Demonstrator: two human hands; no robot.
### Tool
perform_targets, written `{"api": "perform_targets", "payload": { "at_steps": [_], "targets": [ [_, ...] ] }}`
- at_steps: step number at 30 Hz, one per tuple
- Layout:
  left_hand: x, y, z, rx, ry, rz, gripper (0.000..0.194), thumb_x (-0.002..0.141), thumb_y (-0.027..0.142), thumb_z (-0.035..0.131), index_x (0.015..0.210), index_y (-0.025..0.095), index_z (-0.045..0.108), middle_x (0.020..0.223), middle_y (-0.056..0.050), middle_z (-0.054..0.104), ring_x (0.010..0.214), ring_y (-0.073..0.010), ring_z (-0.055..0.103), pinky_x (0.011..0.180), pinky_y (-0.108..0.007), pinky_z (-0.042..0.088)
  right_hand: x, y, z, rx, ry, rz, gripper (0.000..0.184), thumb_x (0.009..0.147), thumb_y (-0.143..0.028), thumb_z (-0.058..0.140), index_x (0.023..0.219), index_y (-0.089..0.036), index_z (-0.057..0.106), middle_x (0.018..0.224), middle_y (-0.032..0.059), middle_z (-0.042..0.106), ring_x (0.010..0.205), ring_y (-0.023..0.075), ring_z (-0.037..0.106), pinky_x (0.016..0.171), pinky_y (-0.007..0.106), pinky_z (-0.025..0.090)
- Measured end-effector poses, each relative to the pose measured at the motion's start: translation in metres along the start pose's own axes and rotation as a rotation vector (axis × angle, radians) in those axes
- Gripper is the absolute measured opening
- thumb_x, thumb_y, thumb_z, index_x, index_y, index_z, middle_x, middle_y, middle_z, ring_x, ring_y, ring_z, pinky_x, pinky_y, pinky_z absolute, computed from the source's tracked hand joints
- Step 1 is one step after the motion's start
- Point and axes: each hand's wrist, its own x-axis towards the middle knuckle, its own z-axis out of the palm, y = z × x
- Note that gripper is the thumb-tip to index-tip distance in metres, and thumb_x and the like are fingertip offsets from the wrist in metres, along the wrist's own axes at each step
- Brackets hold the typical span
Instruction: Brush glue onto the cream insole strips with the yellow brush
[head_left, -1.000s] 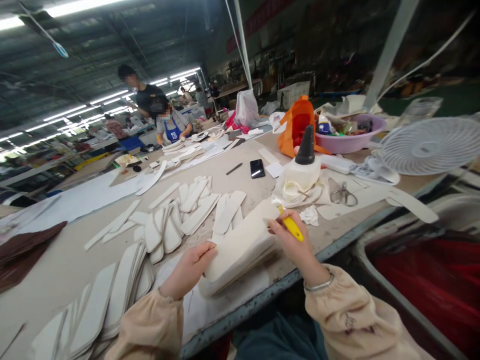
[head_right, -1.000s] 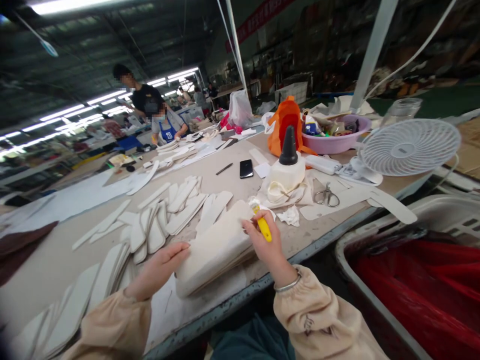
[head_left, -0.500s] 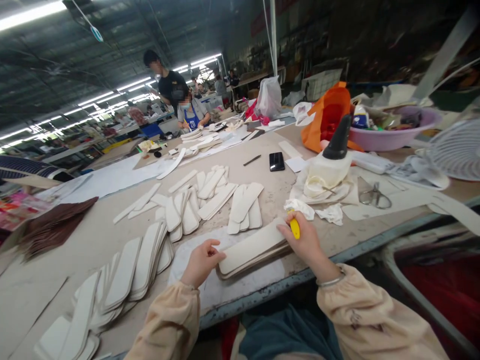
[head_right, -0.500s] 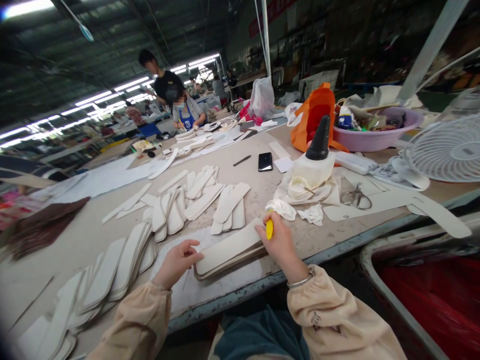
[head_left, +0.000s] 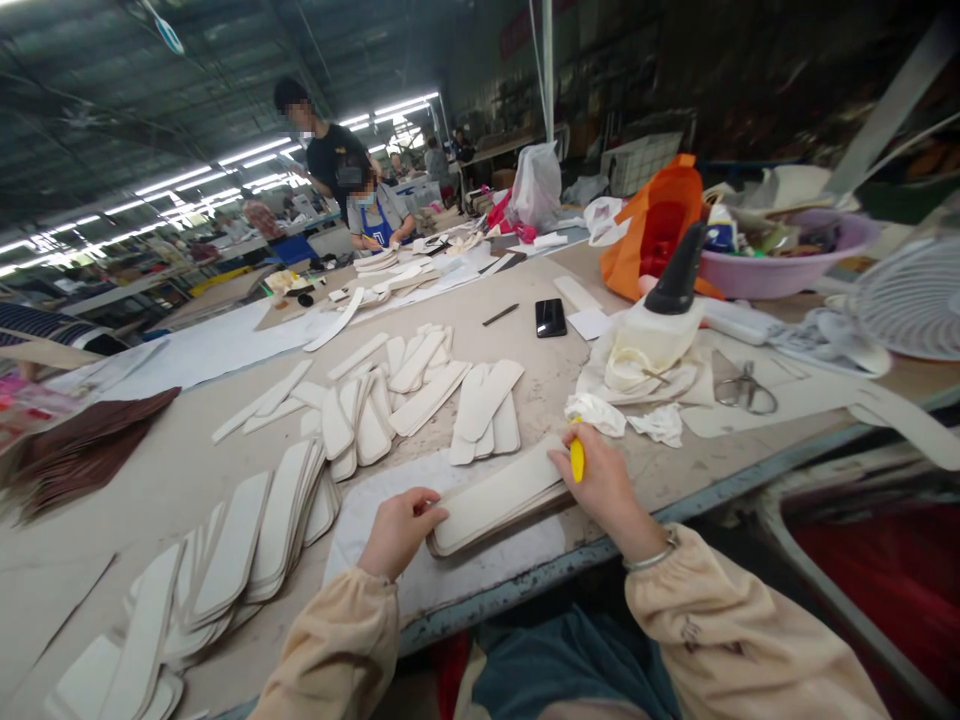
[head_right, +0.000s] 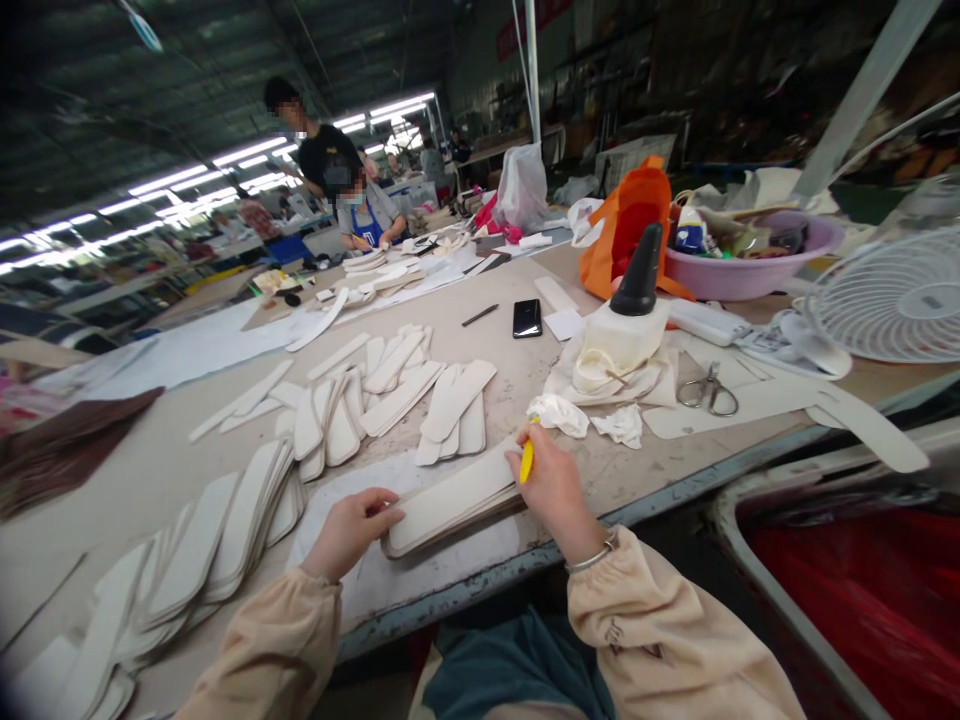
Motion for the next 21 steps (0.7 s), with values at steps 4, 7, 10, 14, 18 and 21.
{"api": "perform_targets", "payload": {
  "at_steps": [4,7,10,14,18,21],
  "targets": [
    [-0.001,0.001,0.0,0.035,0.005,0.01,0.029,0.072,0.04,0.058,0.089,0.019,0.069,0.066,0.001,0.064,0.066,-0.0178,0.059,0.064,-0.028,0.04,-0.002,-0.001,0.001,-0.051,-0.052,0.027,0.016,0.083,-0.032,0.056,0.094,-0.023,0.05,0.073,0.0008,0.061,0.064,0.0218,0.059,0.057,0.029,0.036],
    [0.0,0.001,0.0,0.058,0.003,0.011,0.028,0.073,0.04,0.058,0.088,0.02,0.068,0.068,0.001,0.064,0.067,-0.0179,0.06,0.065,-0.028,0.041,-0.003,-0.002,-0.001,-0.082,-0.077,0.036,0.017,0.083,-0.029,0.057,0.096,-0.023,0.051,0.074,0.0016,0.062,0.067,0.0225,0.059,0.058,0.029,0.037],
    [0.001,-0.001,0.001,0.082,0.003,0.01,0.028,0.074,0.04,0.057,0.089,0.02,0.068,0.073,0.0,0.067,0.071,-0.0188,0.061,0.068,-0.029,0.042,-0.003,-0.006,-0.006,-0.141,-0.039,-0.061,0.014,0.083,-0.023,0.056,0.096,-0.021,0.053,0.082,0.0059,0.063,0.08,0.0254,0.059,0.067,0.033,0.042],
    [0.001,0.0,0.001,0.141,0.01,0.04,0.027,0.075,0.041,0.055,0.088,0.02,0.066,0.082,-0.003,0.067,0.077,-0.0205,0.061,0.072,-0.031,0.042,-0.009,-0.014,-0.007,-0.095,-0.024,-0.295,0.011,0.087,-0.014,0.047,0.094,-0.019,0.054,0.092,0.0098,0.062,0.096,0.0259,0.055,0.087,0.038,0.043],
    [0.001,0.0,0.001,0.214,-0.007,0.069,0.026,0.078,0.042,0.051,0.086,0.021,0.064,0.082,-0.003,0.066,0.078,-0.0205,0.061,0.073,-0.032,0.043,-0.024,-0.025,0.01,0.031,-0.192,-0.504,0.013,0.089,-0.012,0.046,0.092,-0.021,0.054,0.088,0.0056,0.063,0.089,0.0203,0.058,0.083,0.033,0.046],
    [0.004,-0.002,0.002,0.248,-0.032,0.067,0.025,0.078,0.042,0.049,0.084,0.021,0.063,0.082,-0.003,0.066,0.077,-0.0209,0.061,0.072,-0.032,0.044,-0.033,-0.029,0.021,0.021,-0.296,-0.63,0.011,0.088,-0.012,0.051,0.092,-0.022,0.054,0.087,0.0031,0.063,0.085,0.0176,0.058,0.085,0.032,0.046]
  ]
}}
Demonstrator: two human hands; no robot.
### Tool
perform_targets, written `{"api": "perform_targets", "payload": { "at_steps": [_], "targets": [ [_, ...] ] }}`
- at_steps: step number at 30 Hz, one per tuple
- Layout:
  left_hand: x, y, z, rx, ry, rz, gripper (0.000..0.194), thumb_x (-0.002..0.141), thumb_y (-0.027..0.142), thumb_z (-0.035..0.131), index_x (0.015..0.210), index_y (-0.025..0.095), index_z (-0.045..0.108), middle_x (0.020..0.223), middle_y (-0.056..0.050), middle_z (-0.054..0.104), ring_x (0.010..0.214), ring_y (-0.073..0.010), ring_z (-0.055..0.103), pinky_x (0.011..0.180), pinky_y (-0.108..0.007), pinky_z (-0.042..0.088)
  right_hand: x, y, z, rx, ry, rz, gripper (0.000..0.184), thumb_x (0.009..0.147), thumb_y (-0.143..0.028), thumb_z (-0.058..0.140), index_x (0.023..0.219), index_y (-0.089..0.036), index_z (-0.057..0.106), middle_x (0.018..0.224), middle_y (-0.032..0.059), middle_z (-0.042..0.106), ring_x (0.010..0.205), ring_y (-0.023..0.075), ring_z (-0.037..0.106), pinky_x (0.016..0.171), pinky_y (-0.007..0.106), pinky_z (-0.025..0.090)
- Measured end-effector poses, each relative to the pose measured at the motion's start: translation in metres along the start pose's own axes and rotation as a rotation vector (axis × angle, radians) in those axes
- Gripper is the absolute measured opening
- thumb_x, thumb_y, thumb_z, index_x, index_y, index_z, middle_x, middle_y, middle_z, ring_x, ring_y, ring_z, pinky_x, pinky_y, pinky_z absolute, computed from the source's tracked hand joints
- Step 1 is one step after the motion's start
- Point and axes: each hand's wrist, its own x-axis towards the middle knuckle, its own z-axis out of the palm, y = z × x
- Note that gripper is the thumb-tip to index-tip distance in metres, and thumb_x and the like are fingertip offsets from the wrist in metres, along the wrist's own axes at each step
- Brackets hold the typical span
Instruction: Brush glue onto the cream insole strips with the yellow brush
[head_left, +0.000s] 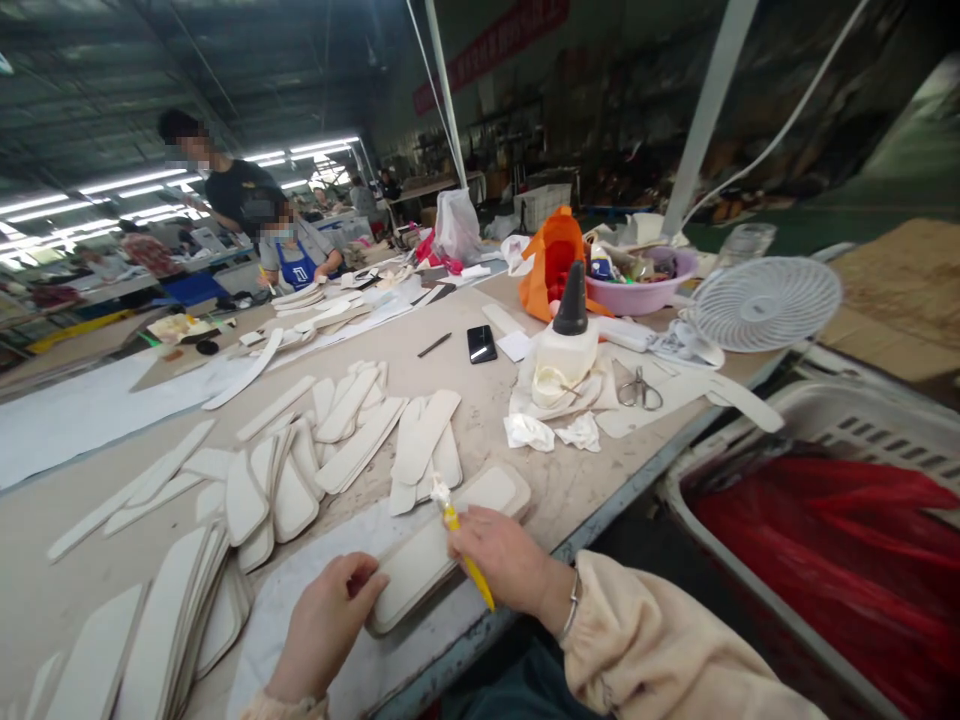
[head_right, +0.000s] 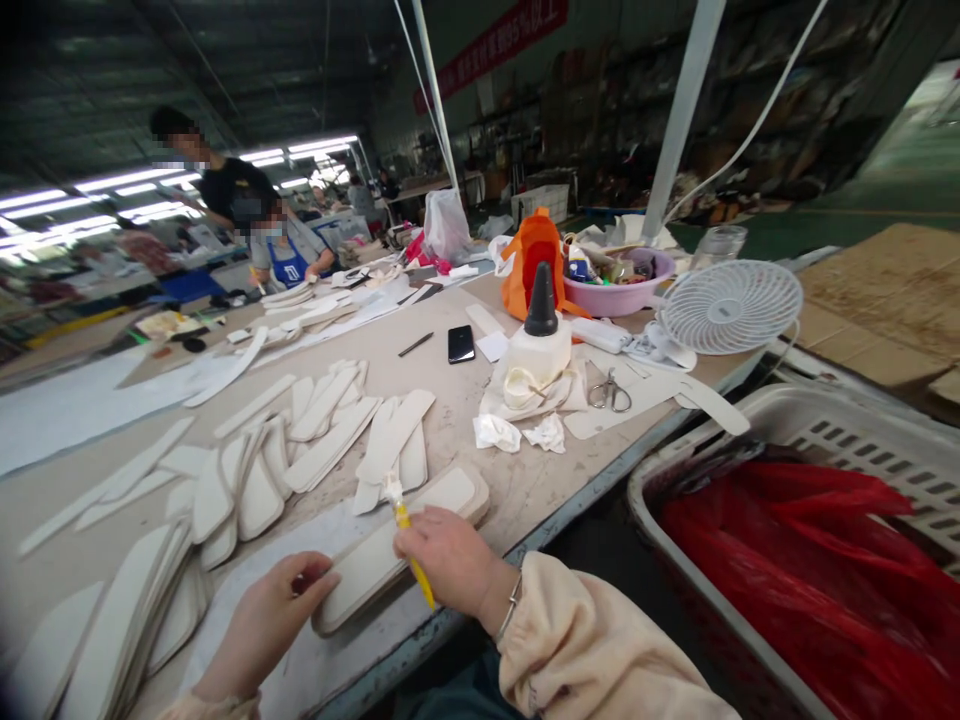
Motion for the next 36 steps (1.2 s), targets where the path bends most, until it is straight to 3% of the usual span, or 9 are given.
{"api": "perform_targets", "payload": {
  "at_steps": [3,9,14,25,33,36],
  "targets": [
    [0.002,-0.002,0.001,0.008,-0.002,0.013,0.026,0.078,0.042,0.049,0.085,0.022,0.063,0.083,-0.003,0.067,0.078,-0.021,0.062,0.073,-0.032,0.044,-0.003,0.003,0.001,-0.045,0.008,0.05,0.008,0.087,-0.014,0.054,0.089,-0.021,0.054,0.084,0.003,0.063,0.083,0.0176,0.058,0.082,0.032,0.046],
    [0.002,0.002,-0.001,0.025,-0.012,0.029,0.024,0.078,0.042,0.048,0.082,0.022,0.062,0.079,-0.002,0.065,0.075,-0.0205,0.061,0.07,-0.031,0.043,-0.012,0.027,-0.022,-0.105,0.179,0.399,0.005,0.088,-0.019,0.053,0.093,-0.021,0.052,0.086,0.0055,0.061,0.082,0.0208,0.058,0.073,0.032,0.046],
    [-0.001,0.004,-0.002,0.043,-0.001,0.027,0.022,0.079,0.038,0.048,0.083,0.02,0.06,0.079,-0.003,0.062,0.075,-0.0202,0.059,0.07,-0.031,0.042,-0.013,0.04,-0.028,-0.041,0.245,0.596,0.017,0.085,-0.026,0.058,0.098,-0.021,0.048,0.09,0.0058,0.062,0.084,0.0234,0.06,0.071,0.034,0.047],
    [0.001,0.002,0.001,0.031,0.011,0.073,0.016,0.08,0.033,0.046,0.08,0.02,0.055,0.079,-0.003,0.057,0.075,-0.0193,0.056,0.07,-0.031,0.039,0.002,0.057,-0.033,0.047,0.164,0.526,0.025,0.079,-0.025,0.062,0.099,-0.021,0.047,0.1,0.0059,0.059,0.093,0.0224,0.056,0.083,0.035,0.043],
    [-0.002,0.004,0.005,-0.08,0.079,0.037,0.026,0.076,0.032,0.05,0.096,0.017,0.057,0.083,-0.004,0.059,0.077,-0.0202,0.057,0.071,-0.032,0.041,0.004,0.063,-0.029,0.121,0.246,0.466,0.028,0.074,-0.02,0.064,0.095,-0.023,0.046,0.102,0.0069,0.059,0.101,0.0256,0.054,0.088,0.04,0.043],
    [-0.003,0.004,0.004,-0.113,0.093,0.032,0.026,0.074,0.033,0.052,0.093,0.018,0.06,0.077,-0.002,0.058,0.073,-0.0201,0.057,0.069,-0.032,0.041,0.005,0.061,-0.029,0.19,0.305,0.439,0.024,0.077,-0.018,0.059,0.093,-0.024,0.043,0.101,0.006,0.061,0.098,0.0246,0.058,0.087,0.04,0.044]
  ]
}}
